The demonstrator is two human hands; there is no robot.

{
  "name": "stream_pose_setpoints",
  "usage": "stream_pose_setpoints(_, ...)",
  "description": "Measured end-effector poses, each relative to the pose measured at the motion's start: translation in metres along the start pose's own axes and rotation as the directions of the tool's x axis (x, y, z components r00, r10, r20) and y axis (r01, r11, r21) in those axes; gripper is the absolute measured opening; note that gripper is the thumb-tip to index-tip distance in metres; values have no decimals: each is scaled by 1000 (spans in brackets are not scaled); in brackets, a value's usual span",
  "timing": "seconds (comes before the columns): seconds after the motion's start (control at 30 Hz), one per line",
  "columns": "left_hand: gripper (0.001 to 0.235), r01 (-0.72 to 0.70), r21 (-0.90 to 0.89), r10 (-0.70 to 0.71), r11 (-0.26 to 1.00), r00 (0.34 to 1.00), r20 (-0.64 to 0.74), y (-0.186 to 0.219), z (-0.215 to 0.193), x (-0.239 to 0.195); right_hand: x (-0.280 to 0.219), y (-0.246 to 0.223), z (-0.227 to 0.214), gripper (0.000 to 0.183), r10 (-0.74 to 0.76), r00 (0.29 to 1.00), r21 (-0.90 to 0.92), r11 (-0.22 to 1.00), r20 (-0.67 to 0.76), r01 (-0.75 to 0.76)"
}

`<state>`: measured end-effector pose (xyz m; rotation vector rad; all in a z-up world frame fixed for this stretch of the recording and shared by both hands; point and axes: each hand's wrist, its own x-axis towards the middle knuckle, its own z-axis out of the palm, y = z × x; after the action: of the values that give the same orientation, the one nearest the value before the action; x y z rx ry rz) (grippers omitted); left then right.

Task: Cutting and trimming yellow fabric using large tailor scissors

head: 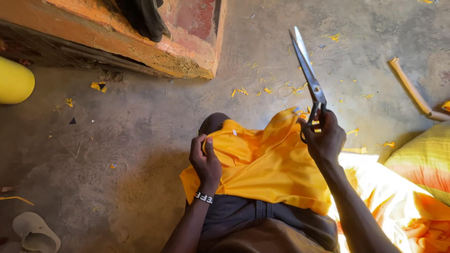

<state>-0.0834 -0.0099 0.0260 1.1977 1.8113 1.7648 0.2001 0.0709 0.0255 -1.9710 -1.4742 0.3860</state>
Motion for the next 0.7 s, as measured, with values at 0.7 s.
stream_pose_setpoints(0.7,21,-296,-561,633,773,298,714,19,163,5,15,32,-172,24,-19,918,827,441,397,-349)
